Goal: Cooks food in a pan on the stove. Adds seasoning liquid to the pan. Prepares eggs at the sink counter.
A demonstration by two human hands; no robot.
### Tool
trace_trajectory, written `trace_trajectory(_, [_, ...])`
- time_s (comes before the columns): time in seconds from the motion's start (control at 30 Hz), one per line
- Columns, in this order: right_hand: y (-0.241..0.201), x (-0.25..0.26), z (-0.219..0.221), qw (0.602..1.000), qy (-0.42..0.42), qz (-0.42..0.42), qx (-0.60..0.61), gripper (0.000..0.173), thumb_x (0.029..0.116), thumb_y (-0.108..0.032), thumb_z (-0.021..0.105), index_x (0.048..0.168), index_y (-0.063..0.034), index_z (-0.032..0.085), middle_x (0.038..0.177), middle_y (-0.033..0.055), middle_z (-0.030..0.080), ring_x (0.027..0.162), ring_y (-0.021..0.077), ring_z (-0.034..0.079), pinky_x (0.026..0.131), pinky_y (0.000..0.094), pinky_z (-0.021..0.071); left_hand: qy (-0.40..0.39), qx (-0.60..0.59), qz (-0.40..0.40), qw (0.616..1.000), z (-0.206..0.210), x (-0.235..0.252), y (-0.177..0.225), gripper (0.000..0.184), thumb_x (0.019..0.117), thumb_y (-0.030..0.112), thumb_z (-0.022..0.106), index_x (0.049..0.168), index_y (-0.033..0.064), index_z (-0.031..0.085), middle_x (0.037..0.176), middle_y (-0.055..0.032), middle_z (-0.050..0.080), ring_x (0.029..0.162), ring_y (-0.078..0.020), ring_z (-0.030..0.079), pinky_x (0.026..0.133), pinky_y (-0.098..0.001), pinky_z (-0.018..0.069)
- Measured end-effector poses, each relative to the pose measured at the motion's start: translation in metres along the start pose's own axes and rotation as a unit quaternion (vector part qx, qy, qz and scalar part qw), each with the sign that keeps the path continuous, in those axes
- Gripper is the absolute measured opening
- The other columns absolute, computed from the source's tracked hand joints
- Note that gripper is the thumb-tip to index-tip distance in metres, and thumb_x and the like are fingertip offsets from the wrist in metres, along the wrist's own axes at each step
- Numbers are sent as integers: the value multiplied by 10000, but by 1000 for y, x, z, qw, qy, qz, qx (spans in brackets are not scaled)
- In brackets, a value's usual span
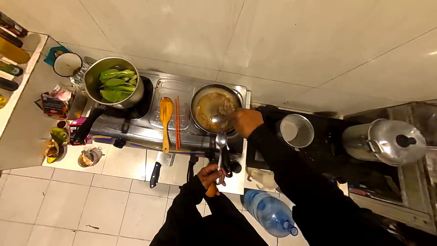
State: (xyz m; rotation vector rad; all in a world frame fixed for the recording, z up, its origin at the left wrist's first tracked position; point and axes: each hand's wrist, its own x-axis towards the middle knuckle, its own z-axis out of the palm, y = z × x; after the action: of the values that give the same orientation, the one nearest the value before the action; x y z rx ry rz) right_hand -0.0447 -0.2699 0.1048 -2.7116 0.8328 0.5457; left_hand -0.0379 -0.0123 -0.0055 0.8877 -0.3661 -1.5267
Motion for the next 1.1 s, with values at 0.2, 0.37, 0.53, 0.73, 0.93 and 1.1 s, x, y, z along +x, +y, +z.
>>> trace_trajectory(0.2, [-1,34,7,993,-88,-14,82,171,962,-189,678,1065,-95,778,1078,180,735,1063,392,680,907,663,509,-18,-8,-4,1000,-4,2,-3,191,1010,196,546,1111,98,676,871,-54,747,662,-157,720,489,-300,580])
trace_trajectory(0.37, [6,40,2,960,-53,20,274,210,1014,-187,659,1116,-28,752,1124,194,719,1077,340,674,987,579,501,-14,3,-17,1000,-2,1,2,184,1013,201,538,1108,114,670,908,-39,748,686,-146,724,495,-293,580])
trace_trajectory(0.53, [7,42,-17,978,-6,64,197,238,1017,-188,607,1157,-63,754,1160,198,720,1127,385,665,979,643,488,-20,-3,-4,1000,-3,1,0,186,1018,187,545,1115,106,682,895,-45,748,668,-149,722,486,-295,581])
trace_trajectory(0.73, [2,47,-11,991,102,26,87,287,1001,-96,577,1250,-77,716,1259,244,652,1133,455,650,923,661,517,-23,-6,1,1000,-4,2,-1,185,1016,177,536,1105,103,680,898,-40,751,662,-138,720,489,-285,582])
trace_trajectory(0.93, [3,63,-6,987,126,-90,33,286,955,29,592,1191,-33,740,1253,256,634,1213,453,593,987,616,510,-28,-11,3,1000,-5,2,-3,187,1020,190,548,1113,103,686,910,-46,751,685,-145,726,498,-287,585])
trace_trajectory(1.1, [12,57,-9,984,151,-96,18,235,961,12,580,1117,-6,755,1170,270,654,1163,462,610,941,617,525,-22,-6,4,1000,-4,0,-1,195,1020,195,543,1114,103,687,929,-44,751,688,-143,726,494,-291,587])
